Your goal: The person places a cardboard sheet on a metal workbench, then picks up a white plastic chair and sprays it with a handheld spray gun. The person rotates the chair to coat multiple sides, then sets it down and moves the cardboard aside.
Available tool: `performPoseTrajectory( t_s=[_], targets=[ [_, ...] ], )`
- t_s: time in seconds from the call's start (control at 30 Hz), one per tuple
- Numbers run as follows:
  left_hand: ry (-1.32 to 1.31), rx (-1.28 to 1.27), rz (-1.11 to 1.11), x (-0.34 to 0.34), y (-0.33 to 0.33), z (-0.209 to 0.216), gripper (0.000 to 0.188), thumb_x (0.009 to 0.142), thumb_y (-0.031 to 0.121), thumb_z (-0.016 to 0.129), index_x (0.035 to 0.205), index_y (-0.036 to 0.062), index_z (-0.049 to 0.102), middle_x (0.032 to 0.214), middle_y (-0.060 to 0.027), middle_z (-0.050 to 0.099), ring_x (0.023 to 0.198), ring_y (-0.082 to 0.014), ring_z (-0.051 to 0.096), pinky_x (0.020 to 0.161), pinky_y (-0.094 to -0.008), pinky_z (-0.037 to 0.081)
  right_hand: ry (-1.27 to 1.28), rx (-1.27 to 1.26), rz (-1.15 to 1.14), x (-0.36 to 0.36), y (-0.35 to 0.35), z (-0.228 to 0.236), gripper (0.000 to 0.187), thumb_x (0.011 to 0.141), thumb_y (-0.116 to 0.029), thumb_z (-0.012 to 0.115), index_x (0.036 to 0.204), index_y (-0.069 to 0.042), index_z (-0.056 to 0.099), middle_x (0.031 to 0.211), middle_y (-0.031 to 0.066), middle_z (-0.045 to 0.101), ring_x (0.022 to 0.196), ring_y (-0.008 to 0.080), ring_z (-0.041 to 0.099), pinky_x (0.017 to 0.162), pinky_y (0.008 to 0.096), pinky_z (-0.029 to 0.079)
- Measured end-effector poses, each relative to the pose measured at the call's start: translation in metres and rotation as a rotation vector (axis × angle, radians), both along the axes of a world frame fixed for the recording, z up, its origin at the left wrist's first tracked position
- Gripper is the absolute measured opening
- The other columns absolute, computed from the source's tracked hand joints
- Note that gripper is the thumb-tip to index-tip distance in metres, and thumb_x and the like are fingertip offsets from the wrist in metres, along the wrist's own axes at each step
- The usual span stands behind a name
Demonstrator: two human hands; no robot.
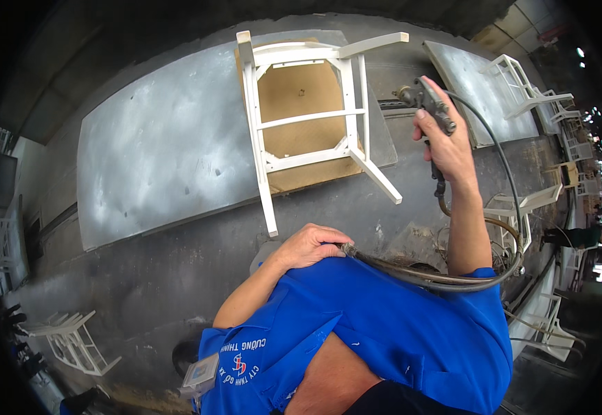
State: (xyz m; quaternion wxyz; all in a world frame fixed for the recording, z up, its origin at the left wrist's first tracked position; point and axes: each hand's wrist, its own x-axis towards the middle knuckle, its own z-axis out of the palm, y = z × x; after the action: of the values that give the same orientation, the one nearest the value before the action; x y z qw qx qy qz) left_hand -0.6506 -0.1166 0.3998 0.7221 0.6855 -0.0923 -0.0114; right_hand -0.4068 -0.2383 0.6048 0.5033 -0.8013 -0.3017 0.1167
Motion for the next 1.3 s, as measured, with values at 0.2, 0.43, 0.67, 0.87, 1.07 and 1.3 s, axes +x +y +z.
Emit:
performPoseTrajectory(
  t_s=[0.2,0.43,0.67,0.87,1.07,1.3],
  targets=[
    [0.056,0.016,0.064,-0.012,-0.005,0.004,0.029,0.09,0.006,0.074,0.118,0.0031,0.074,0.116,-0.0132,0.076,0.104,-0.0277,0.074,0.09,-0.0355,0.058,-0.131,-0.137,-0.081,0.036,0.038,-0.055,0.053,0.097,-0.02,0.065,0.149,-0.021,0.055,0.13,0.0198,0.07,0.122,0.0335,0.066,0.103,0.0393,0.049],
    [0.136,0.03,0.197,-0.031,-0.009,0.004,0.033,0.084,0.007,0.079,0.116,0.0055,0.076,0.117,-0.0132,0.076,0.105,-0.0284,0.074,0.091,-0.0359,0.058,-0.079,-0.159,0.047,0.045,0.096,-0.076,0.053,0.096,-0.027,0.065,0.149,-0.026,0.056,0.124,0.0191,0.073,0.108,0.028,0.07,0.097,0.0389,0.053],
    [0.135,0.038,0.239,-0.043,-0.005,0.004,0.032,0.084,0.006,0.079,0.116,0.0047,0.076,0.117,-0.0142,0.076,0.106,-0.029,0.074,0.091,-0.0366,0.059,-0.122,-0.102,0.049,0.047,0.131,-0.08,0.054,0.096,-0.027,0.067,0.149,-0.026,0.057,0.101,0.0059,0.069,0.08,0.0145,0.067,0.07,0.0322,0.054],
    [0.113,0.027,0.233,-0.046,0.0,0.004,0.031,0.085,0.007,0.079,0.115,0.0042,0.076,0.117,-0.0151,0.076,0.106,-0.0304,0.074,0.092,-0.0376,0.058,-0.122,-0.095,-0.113,0.06,0.108,-0.073,0.053,0.097,-0.026,0.069,0.148,-0.027,0.058,0.092,0.001,0.069,0.067,0.0103,0.064,0.056,0.0288,0.053],
    [0.086,0.025,0.171,-0.042,0.004,0.002,0.03,0.086,0.008,0.077,0.115,0.0035,0.076,0.113,-0.0147,0.076,0.105,-0.0302,0.074,0.092,-0.0384,0.058,0.119,-0.23,-0.148,0.021,0.019,-0.085,0.056,0.096,-0.022,0.067,0.151,-0.023,0.055,0.118,0.0097,0.07,0.103,0.02,0.066,0.085,0.0341,0.051],
    [0.095,0.019,0.048,-0.028,0.003,0.001,0.031,0.085,0.012,0.079,0.115,0.0049,0.076,0.113,-0.0155,0.076,0.105,-0.0311,0.074,0.093,-0.0391,0.058,0.061,-0.347,-0.073,-0.044,-0.03,-0.201,0.054,0.097,-0.017,0.067,0.149,-0.021,0.055,0.132,0.0194,0.07,0.128,0.0296,0.065,0.107,0.0381,0.049]
  ],
)
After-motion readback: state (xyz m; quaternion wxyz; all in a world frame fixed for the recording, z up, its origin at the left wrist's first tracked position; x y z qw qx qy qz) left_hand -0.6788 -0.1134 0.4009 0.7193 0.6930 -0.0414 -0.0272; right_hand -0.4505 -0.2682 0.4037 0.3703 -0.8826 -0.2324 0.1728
